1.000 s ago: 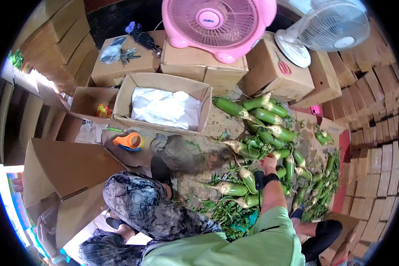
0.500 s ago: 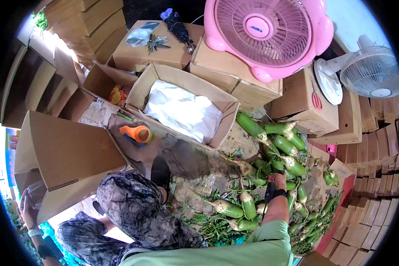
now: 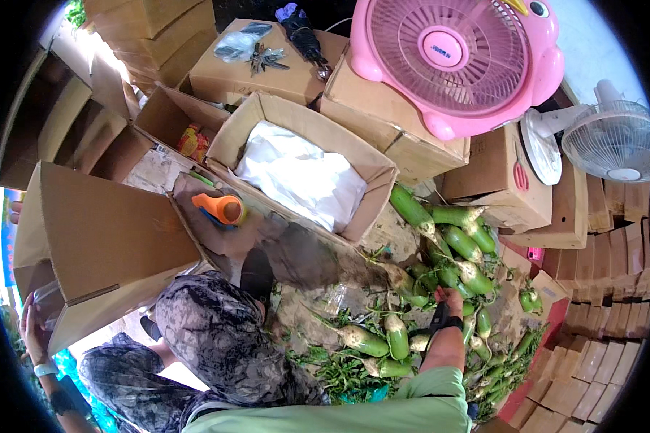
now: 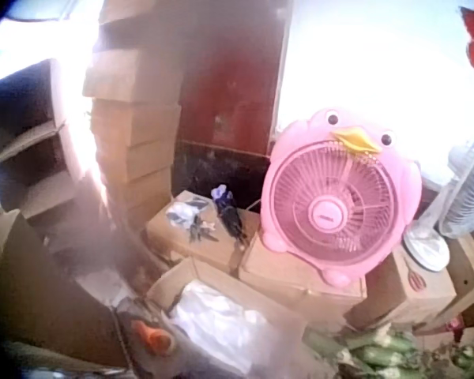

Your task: The person packs green vegetables, likely cucumbers, into a cardboard box. They place a plastic bag inside the box, then repeatedly pick up vegetables from a pile on the floor and place them into the bag. Finally, they add a small packet and seal the box with tape.

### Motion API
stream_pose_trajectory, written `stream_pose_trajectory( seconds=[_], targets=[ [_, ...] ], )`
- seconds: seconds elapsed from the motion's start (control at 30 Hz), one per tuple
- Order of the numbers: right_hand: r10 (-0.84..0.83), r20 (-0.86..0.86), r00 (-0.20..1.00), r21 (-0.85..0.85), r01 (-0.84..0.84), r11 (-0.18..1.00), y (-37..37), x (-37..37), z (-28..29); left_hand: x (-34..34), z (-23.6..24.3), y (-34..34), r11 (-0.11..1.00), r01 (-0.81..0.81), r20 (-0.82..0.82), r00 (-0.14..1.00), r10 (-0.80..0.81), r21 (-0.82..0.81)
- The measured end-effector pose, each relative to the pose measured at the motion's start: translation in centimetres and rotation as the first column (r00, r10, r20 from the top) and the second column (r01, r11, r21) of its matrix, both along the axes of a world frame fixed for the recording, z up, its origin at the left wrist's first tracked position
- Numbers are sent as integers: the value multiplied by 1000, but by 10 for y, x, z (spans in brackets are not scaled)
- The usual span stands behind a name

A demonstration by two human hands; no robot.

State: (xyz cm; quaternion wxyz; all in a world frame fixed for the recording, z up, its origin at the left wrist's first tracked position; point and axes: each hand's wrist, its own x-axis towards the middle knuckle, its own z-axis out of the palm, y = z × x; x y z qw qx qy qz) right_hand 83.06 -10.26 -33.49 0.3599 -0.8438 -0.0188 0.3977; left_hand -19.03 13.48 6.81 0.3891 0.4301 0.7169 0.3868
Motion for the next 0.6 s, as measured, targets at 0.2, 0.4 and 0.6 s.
stream_pose_trajectory(
  seconds=[0.2, 0.4, 0.6],
  targets=[
    [-374, -252, 892, 126, 414, 902, 44, -57, 29, -8, 18, -24, 994, -75, -88, 993, 83, 83],
    [850, -78, 521, -733, -608, 305, 71, -77, 73, 4, 12, -14, 997, -26, -121, 992, 35, 76],
    [172, 124, 977, -276, -132, 952, 70, -123, 62, -4, 11, -29, 995, 0, -103, 995, 10, 101]
  ],
)
